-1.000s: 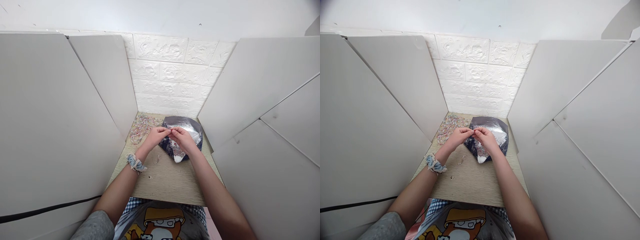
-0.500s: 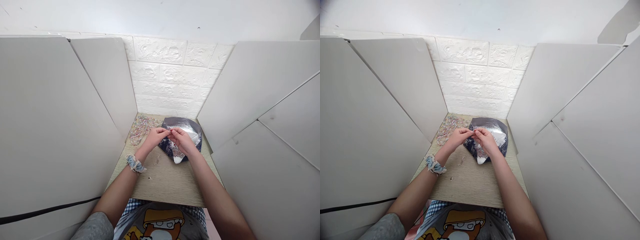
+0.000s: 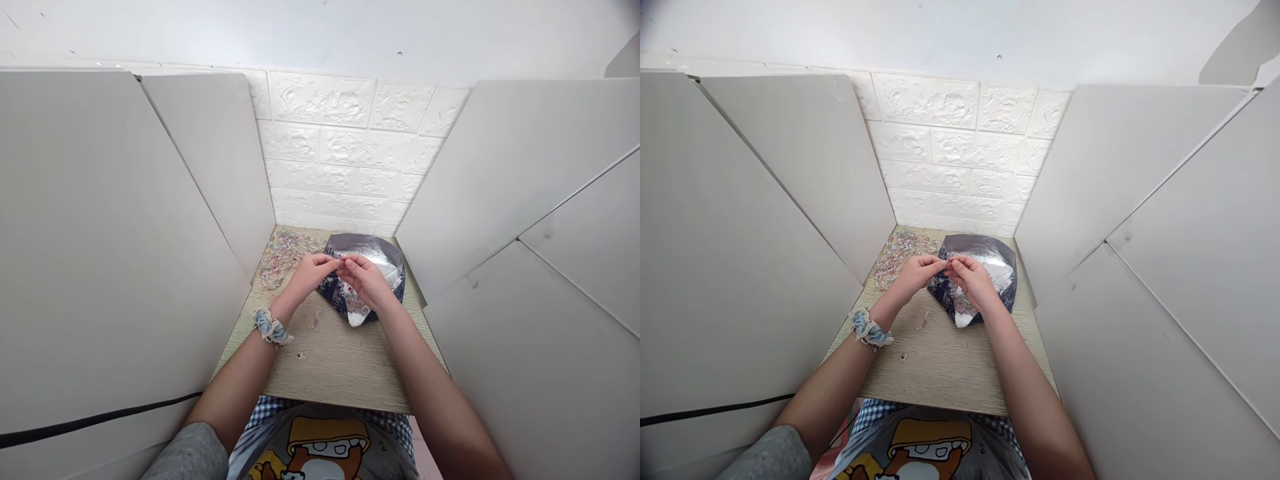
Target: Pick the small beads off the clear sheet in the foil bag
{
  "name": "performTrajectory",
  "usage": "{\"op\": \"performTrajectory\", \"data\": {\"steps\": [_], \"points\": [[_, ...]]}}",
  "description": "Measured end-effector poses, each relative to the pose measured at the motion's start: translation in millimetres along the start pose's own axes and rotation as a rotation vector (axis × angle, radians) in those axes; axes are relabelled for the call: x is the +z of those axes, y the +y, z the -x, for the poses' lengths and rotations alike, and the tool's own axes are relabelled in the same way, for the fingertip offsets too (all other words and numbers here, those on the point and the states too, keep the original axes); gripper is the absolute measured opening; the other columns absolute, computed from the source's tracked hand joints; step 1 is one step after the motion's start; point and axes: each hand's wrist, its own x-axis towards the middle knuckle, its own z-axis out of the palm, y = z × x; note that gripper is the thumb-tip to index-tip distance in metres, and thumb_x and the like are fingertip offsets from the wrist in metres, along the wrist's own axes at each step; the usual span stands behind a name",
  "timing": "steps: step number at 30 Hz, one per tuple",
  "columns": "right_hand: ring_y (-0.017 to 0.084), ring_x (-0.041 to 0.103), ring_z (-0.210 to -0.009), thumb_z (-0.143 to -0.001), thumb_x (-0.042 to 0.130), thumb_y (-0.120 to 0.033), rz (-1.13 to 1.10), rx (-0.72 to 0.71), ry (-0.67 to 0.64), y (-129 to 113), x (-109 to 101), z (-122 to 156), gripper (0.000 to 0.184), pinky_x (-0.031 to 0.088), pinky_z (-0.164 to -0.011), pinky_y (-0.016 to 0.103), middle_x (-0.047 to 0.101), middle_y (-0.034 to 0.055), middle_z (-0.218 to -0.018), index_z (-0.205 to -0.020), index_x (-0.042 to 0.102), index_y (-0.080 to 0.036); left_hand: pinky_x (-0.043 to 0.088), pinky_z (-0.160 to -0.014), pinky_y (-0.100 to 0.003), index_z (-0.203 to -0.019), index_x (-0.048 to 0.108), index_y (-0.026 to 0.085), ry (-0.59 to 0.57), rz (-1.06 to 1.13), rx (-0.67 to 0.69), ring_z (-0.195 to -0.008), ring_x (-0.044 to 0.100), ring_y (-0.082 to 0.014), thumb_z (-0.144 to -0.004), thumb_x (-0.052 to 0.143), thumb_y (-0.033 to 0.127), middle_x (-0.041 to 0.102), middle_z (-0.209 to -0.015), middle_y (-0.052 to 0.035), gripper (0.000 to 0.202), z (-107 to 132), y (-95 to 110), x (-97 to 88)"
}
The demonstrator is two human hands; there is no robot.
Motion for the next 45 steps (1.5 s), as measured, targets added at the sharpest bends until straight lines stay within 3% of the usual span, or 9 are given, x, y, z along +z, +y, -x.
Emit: {"op": "performTrajectory", "data": {"steps": [19, 30, 34, 41, 45], "points": [[0.011, 0.056, -0.068, -0.06, 0.068, -0.034, 0.112, -0.023, -0.024, 3.4, -1.4, -1.3, 0.02, 0.044, -0.076, 0.028, 0.06, -0.0008, -0.072, -0.072, 0.06, -0.02, 0.019, -0.04, -0.02, -0.061, 0.058, 0.011, -0.062, 0.029, -0.023, -0.04, 0.028, -0.0035, -0.066, 0.054, 0.045, 0.037, -0.043, 0.0048, 0.034, -0.6, -1.9, -1.2], [0.014, 0.048, -0.072, -0.068, 0.058, -0.029, 0.676, -0.369, 0.055, -3.6, -5.5, -0.5, 0.013, 0.039, -0.065, 0.026, 0.049, 0.0004, -0.072, -0.059, 0.054, -0.019, 0.014, -0.035, -0.019, -0.058, 0.05, 0.012, -0.187, 0.177, -0.108, -0.034, 0.027, -0.001, -0.067, 0.054, 0.046, 0.042, -0.049, 0.0039, 0.035, -3.3, -12.5, -1.4], [0.014, 0.048, -0.079, -0.069, 0.056, -0.027, 0.672, -0.441, 0.042, -7.1, -2.2, 2.9, 0.011, 0.041, -0.065, 0.026, 0.046, 0.0018, -0.08, -0.06, 0.055, -0.019, 0.014, -0.034, -0.018, -0.065, 0.051, 0.012, -0.211, 0.186, -0.091, -0.034, 0.028, -0.0001, -0.068, 0.052, 0.047, 0.045, -0.057, 0.0025, 0.035, -2.5, -10.4, -0.6], [0.018, 0.051, -0.09, -0.068, 0.06, -0.027, 0.711, -0.413, 0.012, -9.2, 0.7, 6.8, 0.01, 0.042, -0.073, 0.03, 0.051, 0.0051, -0.091, -0.063, 0.063, -0.02, 0.017, -0.034, -0.015, -0.079, 0.051, 0.014, -0.239, 0.107, -0.152, -0.04, 0.039, -0.0035, -0.071, 0.044, 0.054, 0.041, -0.055, 0.0032, 0.041, 0.1, -10.0, 1.3], [0.019, 0.049, -0.098, -0.068, 0.058, -0.022, 0.725, -0.453, 0.044, -10.0, 0.4, 7.1, 0.01, 0.041, -0.078, 0.031, 0.053, 0.006, -0.094, -0.06, 0.064, -0.02, 0.018, -0.033, -0.015, -0.079, 0.052, 0.014, -0.273, 0.134, -0.119, -0.039, 0.039, -0.0008, -0.072, 0.045, 0.05, 0.048, -0.07, 0.0001, 0.038, 0.4, -9.0, 0.8]]}}
